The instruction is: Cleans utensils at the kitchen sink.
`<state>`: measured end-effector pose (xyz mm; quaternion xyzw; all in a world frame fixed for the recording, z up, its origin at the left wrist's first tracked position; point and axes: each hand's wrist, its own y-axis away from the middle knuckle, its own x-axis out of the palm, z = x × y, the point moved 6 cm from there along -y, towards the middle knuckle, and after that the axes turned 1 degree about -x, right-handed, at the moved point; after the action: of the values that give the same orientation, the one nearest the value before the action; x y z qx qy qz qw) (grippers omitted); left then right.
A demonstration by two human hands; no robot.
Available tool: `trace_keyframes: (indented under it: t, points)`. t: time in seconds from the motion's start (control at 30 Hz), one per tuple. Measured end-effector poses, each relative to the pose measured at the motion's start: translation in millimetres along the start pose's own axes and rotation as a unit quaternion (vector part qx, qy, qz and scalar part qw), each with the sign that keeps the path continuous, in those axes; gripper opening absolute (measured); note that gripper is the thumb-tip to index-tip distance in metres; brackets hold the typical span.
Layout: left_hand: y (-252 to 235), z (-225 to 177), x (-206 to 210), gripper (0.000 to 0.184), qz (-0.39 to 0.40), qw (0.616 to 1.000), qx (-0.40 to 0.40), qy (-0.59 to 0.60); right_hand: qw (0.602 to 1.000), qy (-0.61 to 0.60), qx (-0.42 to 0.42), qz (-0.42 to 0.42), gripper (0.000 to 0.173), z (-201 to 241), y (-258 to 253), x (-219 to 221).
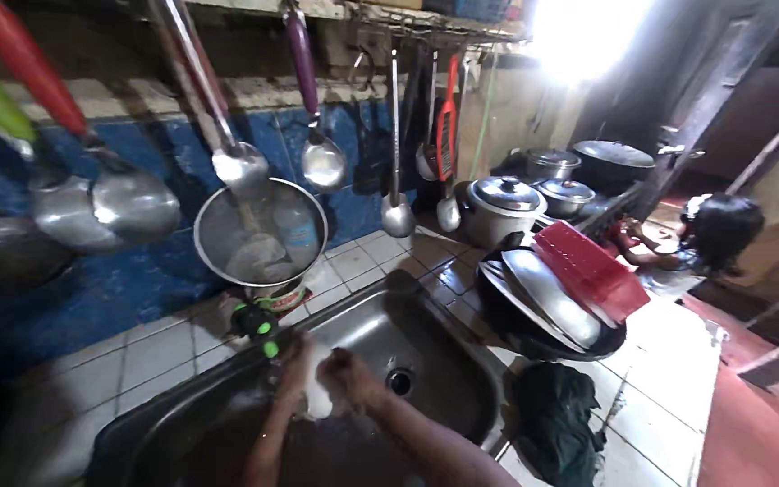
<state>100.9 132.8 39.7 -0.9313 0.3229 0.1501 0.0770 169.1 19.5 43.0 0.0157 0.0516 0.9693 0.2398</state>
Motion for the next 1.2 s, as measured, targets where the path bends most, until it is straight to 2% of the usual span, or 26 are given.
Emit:
trace_keyframes:
  t: [0.03,0.07,0.1,0.13,0.17,0.23,0.3,0.33,0.37,0.43,0.47,0.57,0.63,0.67,0.77,0.87,0.97,1.07,1.1,1.13,1.2]
  points:
    - [1,-15,8,0.039,0.036,0.990,0.095,-0.100,0.994,-0.079,0.049,-0.056,0.023,-7,-6,-5]
    - [1,-24,15,0.035,0.064,0.963,0.189,-0.183,0.978,-0.159,0.083,-0.102,0.026,-14,-13,-9]
    - [0,-25,16,0.037,0.080,0.940,0.239,-0.232,0.957,-0.239,0.104,-0.130,0.032,-26,-21,-12]
    - [0,-19,11,0.042,0.087,0.939,0.232,-0.237,0.934,-0.306,0.120,-0.141,0.037,-36,-27,-12]
    - [0,-10,0,0.050,0.084,0.959,0.178,-0.206,0.915,-0.354,0.130,-0.143,0.042,-44,-29,-11]
    - [4,13,-30,0.069,0.042,0.996,0.013,-0.074,0.892,-0.403,0.141,-0.149,0.044,-53,-33,-5]
    - [19,33,-51,0.078,0.023,0.991,-0.125,0.044,0.885,-0.417,0.156,-0.138,0.044,-60,-39,5]
    - [28,39,-58,0.078,0.025,0.981,-0.164,0.098,0.887,-0.414,0.164,-0.124,0.044,-63,-39,11]
    - [37,42,-64,0.072,0.017,0.970,-0.185,0.157,0.891,-0.411,0.165,-0.104,0.044,-65,-40,16]
    - [50,43,-77,0.042,0.008,0.948,-0.181,0.261,0.907,-0.396,0.132,-0.046,0.044,-64,-38,25]
    - [56,41,-86,0.035,0.007,0.936,-0.174,0.305,0.914,-0.393,0.105,-0.015,0.041,-62,-38,30]
    - [73,38,-120,0.028,-0.036,0.916,-0.150,0.371,0.921,-0.387,0.017,0.038,0.029,-45,-38,49]
    - [84,29,-142,0.025,-0.070,0.920,-0.134,0.361,0.915,-0.388,-0.045,0.104,0.036,-31,-43,65]
    - [91,22,-153,0.027,-0.081,0.924,-0.129,0.351,0.915,-0.381,-0.047,0.122,0.037,-27,-45,73]
    - [114,-1,-197,0.027,-0.156,0.929,-0.098,0.322,0.953,-0.276,0.040,0.121,0.023,-21,-37,102]
    - [134,-28,-262,0.026,-0.283,0.912,-0.044,0.295,0.978,-0.120,0.107,0.137,0.022,-29,-27,111]
    - [142,-44,-342,0.029,-0.397,0.855,0.024,0.332,0.983,-0.031,0.131,0.124,0.022,-51,-17,96]
    - [131,-48,-423,0.034,-0.474,0.796,0.121,0.356,0.984,0.034,0.150,0.085,0.025,-64,5,74]
    - [126,-48,-448,0.037,-0.506,0.779,0.130,0.347,0.982,0.054,0.158,0.084,0.026,-67,14,67]
    - [122,-47,-470,0.041,-0.539,0.776,0.112,0.308,0.979,0.073,0.169,0.085,0.027,-69,23,61]
    - [121,-42,-502,0.046,-0.586,0.797,0.003,0.146,0.974,0.101,0.182,0.089,0.026,-75,41,49]
